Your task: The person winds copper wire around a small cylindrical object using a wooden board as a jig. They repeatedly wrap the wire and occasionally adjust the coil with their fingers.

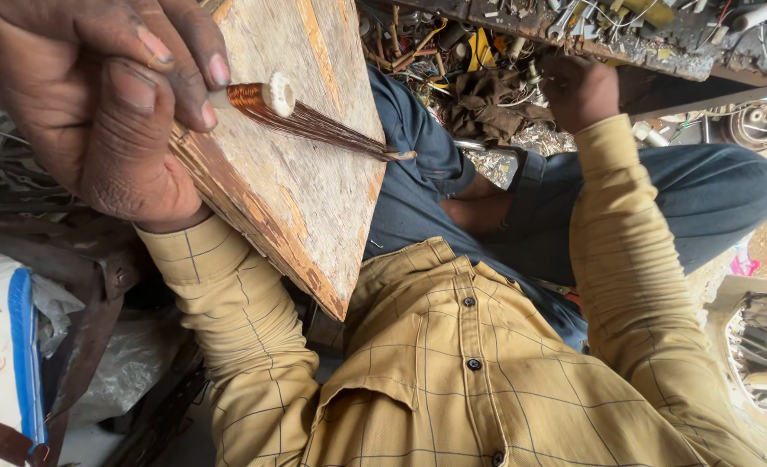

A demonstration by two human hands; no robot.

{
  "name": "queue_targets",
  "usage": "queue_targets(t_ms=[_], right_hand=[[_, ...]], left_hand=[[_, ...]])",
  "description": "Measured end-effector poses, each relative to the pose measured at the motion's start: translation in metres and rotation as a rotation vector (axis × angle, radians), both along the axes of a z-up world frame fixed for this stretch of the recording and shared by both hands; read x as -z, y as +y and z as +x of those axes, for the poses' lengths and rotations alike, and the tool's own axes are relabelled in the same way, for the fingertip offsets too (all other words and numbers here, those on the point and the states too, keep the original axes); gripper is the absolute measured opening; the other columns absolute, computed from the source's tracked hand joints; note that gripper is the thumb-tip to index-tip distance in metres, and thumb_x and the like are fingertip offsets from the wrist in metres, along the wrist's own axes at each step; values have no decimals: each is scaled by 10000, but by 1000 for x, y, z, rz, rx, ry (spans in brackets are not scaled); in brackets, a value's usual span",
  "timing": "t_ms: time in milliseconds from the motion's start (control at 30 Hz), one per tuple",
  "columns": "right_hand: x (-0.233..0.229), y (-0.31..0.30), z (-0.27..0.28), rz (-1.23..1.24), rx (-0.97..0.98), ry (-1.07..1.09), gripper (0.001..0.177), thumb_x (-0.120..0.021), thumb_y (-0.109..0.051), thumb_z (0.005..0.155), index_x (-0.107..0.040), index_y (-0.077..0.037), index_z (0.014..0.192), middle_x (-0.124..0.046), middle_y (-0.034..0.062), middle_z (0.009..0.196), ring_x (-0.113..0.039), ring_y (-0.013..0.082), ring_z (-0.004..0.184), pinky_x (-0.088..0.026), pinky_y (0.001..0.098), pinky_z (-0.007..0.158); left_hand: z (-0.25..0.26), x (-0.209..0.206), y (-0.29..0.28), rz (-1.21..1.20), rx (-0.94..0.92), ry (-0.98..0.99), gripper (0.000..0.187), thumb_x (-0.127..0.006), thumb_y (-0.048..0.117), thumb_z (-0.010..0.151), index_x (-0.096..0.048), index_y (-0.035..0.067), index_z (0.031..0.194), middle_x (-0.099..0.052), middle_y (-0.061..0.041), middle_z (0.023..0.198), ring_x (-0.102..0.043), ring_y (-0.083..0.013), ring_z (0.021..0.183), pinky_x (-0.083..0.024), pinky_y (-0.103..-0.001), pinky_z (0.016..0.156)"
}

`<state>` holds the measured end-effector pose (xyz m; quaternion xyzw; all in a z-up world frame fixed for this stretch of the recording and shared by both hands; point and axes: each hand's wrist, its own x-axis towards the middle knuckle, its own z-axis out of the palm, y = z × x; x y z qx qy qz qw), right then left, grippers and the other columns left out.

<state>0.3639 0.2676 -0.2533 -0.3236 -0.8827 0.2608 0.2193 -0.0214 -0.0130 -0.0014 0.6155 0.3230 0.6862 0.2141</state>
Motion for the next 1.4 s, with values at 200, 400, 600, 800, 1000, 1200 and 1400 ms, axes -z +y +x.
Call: queue_targets(t_ms=[200, 400, 600, 800, 1000, 1200, 1400], right_hand=[[-40, -79, -46, 497, -66, 74, 547, -533, 160, 692, -709, 1, 1186, -623, 253, 1322, -541, 485, 1345, -491, 527, 1156], [-38, -148, -81, 101, -373, 50, 568, -758, -181, 789, -665, 103, 1272, -661, 284, 1206, -582, 421, 1148, -460, 560, 1006], [-29, -178, -63, 125, -560, -308, 106, -645, -152, 921, -719, -97, 973, -704, 138, 885, -693, 325, 796, -550, 518, 793], [-69, -189, -68, 52, -614, -188, 107, -621, -133, 897, -682, -54, 934, -698, 145, 822, -655, 315, 621, -524, 444, 540], [-41, -193, -91, 139, -762, -574, 244, -549, -119, 912, -670, -24, 1102, -676, 145, 736, -648, 281, 610, -509, 454, 496], [-38, -209, -95, 254, -630, -427, 384, -567, -94, 895, -638, 70, 1236, -655, 97, 601, -618, 241, 467, -461, 416, 417], [-234, -178, -84, -347, -1119, 245, 114, -578, 18, 940, -664, 82, 979, -676, 213, 811, -668, 331, 635, -519, 433, 512]], left_hand=[[-2, 1, 4, 21, 6, 41, 108, -659, 90, 1019, -614, 20, 1088, -639, -43, 755, -652, -134, 579, -596, -333, 673], [-36, -5, 13, 23, 217, 280, 211, -661, 78, 1049, -562, 0, 1219, -664, -19, 845, -704, -114, 698, -617, -350, 784], [-17, -1, 0, -20, 85, 128, 155, -653, 101, 1033, -600, 28, 1159, -619, -54, 772, -660, -139, 604, -575, -354, 690], [26, -9, 6, -22, -32, -7, 189, -662, 209, 1073, -611, 39, 1138, -566, -80, 714, -569, -144, 544, -586, -319, 668], [59, -20, 7, -28, -59, -87, 204, -694, 216, 1082, -593, 50, 1144, -549, -52, 744, -515, -117, 557, -519, -284, 667], [62, -22, 7, -48, -51, -91, 231, -677, 253, 1114, -580, 46, 1152, -566, -55, 865, -512, -103, 611, -523, -279, 682], [63, -31, 19, -80, -65, 54, 244, -603, 305, 1144, -562, 65, 1134, -577, -47, 912, -481, -65, 600, -432, -191, 545]])
